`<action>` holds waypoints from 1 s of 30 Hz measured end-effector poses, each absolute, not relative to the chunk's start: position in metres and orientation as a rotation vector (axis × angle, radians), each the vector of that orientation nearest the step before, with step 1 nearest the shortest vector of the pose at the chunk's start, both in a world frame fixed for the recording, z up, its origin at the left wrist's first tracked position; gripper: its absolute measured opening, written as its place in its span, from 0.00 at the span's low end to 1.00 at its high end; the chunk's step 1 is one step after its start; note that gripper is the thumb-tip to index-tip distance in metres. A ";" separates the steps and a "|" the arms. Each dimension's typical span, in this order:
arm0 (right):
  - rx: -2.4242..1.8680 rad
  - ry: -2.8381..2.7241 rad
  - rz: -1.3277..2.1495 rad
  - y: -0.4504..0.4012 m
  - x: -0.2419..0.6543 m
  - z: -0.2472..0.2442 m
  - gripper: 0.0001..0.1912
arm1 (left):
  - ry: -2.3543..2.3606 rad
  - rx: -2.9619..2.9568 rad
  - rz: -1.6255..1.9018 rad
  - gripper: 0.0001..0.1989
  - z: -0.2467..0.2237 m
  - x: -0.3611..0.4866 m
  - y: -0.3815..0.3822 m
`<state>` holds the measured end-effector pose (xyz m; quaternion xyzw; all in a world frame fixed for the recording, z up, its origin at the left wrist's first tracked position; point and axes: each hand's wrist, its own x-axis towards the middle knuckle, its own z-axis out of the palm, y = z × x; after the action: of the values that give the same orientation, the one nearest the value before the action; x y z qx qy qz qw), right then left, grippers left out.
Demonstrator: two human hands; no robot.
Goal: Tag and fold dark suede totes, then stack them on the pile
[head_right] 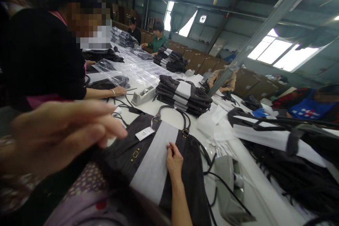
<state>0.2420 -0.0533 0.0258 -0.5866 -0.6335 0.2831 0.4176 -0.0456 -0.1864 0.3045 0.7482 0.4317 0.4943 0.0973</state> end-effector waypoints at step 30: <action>-1.487 -1.591 0.719 -0.055 0.249 0.024 0.21 | 1.799 0.967 0.981 0.11 0.029 -0.078 -0.053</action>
<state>0.2486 -0.0546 0.0243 -0.5911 -0.6322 0.2856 0.4115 -0.0782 -0.0533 0.0292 0.3864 0.7191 0.3921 0.4241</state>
